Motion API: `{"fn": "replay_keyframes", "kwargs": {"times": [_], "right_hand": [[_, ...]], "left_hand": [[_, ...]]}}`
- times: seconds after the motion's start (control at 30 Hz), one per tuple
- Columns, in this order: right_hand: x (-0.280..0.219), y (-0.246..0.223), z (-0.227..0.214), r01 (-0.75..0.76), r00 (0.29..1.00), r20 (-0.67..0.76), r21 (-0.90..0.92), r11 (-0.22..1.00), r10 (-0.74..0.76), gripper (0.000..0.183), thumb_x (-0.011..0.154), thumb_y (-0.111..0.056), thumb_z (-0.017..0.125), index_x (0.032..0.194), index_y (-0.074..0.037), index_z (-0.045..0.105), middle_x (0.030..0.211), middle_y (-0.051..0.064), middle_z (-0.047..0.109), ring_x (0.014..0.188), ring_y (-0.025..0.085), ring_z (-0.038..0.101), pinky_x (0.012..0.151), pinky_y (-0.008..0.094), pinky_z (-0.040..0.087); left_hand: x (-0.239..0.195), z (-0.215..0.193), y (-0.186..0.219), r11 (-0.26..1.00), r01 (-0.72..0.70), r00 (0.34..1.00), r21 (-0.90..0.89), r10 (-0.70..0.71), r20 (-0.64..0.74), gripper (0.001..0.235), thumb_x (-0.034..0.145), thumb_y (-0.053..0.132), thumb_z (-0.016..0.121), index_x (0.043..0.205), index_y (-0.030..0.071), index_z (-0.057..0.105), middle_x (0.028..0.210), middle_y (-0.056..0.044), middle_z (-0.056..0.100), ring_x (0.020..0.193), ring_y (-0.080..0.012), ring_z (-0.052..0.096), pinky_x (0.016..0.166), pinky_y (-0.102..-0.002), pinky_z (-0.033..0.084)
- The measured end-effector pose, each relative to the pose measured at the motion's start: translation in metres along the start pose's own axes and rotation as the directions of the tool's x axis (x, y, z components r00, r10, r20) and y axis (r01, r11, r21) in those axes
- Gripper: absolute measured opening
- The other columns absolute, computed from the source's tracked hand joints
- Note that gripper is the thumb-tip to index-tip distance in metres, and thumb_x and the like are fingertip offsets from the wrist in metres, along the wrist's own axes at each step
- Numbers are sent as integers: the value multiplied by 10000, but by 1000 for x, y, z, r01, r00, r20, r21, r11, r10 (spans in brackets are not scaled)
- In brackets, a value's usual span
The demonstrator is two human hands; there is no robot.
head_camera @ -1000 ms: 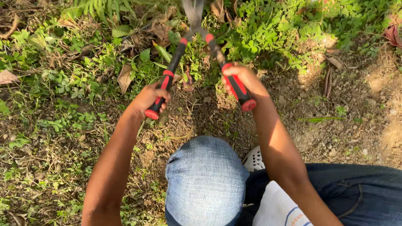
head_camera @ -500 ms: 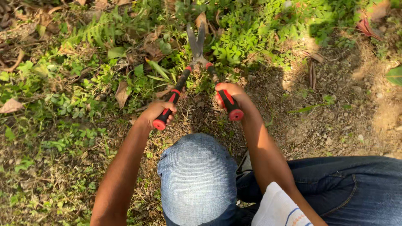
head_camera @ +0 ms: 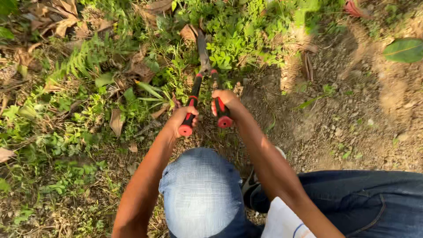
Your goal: The person uses shears to cut through weeds and small branches on the ground in a backyard.
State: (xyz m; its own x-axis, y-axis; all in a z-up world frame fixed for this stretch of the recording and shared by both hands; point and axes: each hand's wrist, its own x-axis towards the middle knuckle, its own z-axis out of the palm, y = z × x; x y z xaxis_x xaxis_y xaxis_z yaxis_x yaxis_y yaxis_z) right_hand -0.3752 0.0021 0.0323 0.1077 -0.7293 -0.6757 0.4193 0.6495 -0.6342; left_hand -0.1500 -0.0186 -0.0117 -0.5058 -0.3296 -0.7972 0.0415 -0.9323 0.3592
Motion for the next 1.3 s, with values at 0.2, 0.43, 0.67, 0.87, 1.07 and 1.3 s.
{"fn": "replay_keyframes", "kwargs": {"times": [0.2,0.43,0.67,0.87,1.07,1.3], "right_hand": [[-118,-78,-41,-88,973,-223,-111,990,62,209,870,-293,695,1019,-149,664,745,3,615,570,113,575,464,274,446],[-176,-85,-110,-211,942,-280,-64,975,185,271,910,-248,646,1034,-9,612,767,109,677,500,136,601,390,272,494],[-196,-53,-160,-296,934,-185,73,952,305,259,915,-252,648,1065,-43,612,769,93,670,486,111,606,362,247,494],[-84,24,-67,-61,877,-470,100,993,101,180,916,-216,640,944,-43,597,713,92,627,503,204,603,490,356,529],[-148,-18,-147,-71,972,-220,80,994,87,175,896,-228,693,985,-108,602,739,19,594,532,119,555,452,276,466],[-74,-3,-60,-24,860,-502,151,988,98,170,880,-239,678,887,-84,608,689,62,620,520,185,593,471,333,530]], "left_hand": [[-107,-17,68,963,8,1000,271,-2,-25,258,749,62,689,967,156,588,653,-29,575,459,-133,545,367,-272,456],[-93,-1,71,909,171,969,380,-225,102,188,785,78,700,906,19,570,690,-88,597,481,-142,584,373,-278,478],[-53,-17,69,808,318,915,496,-399,64,174,797,106,700,861,4,575,690,-72,622,490,-134,575,373,-272,459],[40,70,-35,971,176,971,159,-198,136,131,831,182,661,796,81,585,664,-72,608,507,-187,583,448,-312,506],[19,-17,14,895,359,880,265,-419,222,121,835,133,687,858,118,568,631,-40,590,480,-131,535,405,-272,408],[71,81,-19,952,176,955,251,-227,192,140,834,167,656,821,65,562,623,-45,592,459,-173,555,409,-311,468]]}}
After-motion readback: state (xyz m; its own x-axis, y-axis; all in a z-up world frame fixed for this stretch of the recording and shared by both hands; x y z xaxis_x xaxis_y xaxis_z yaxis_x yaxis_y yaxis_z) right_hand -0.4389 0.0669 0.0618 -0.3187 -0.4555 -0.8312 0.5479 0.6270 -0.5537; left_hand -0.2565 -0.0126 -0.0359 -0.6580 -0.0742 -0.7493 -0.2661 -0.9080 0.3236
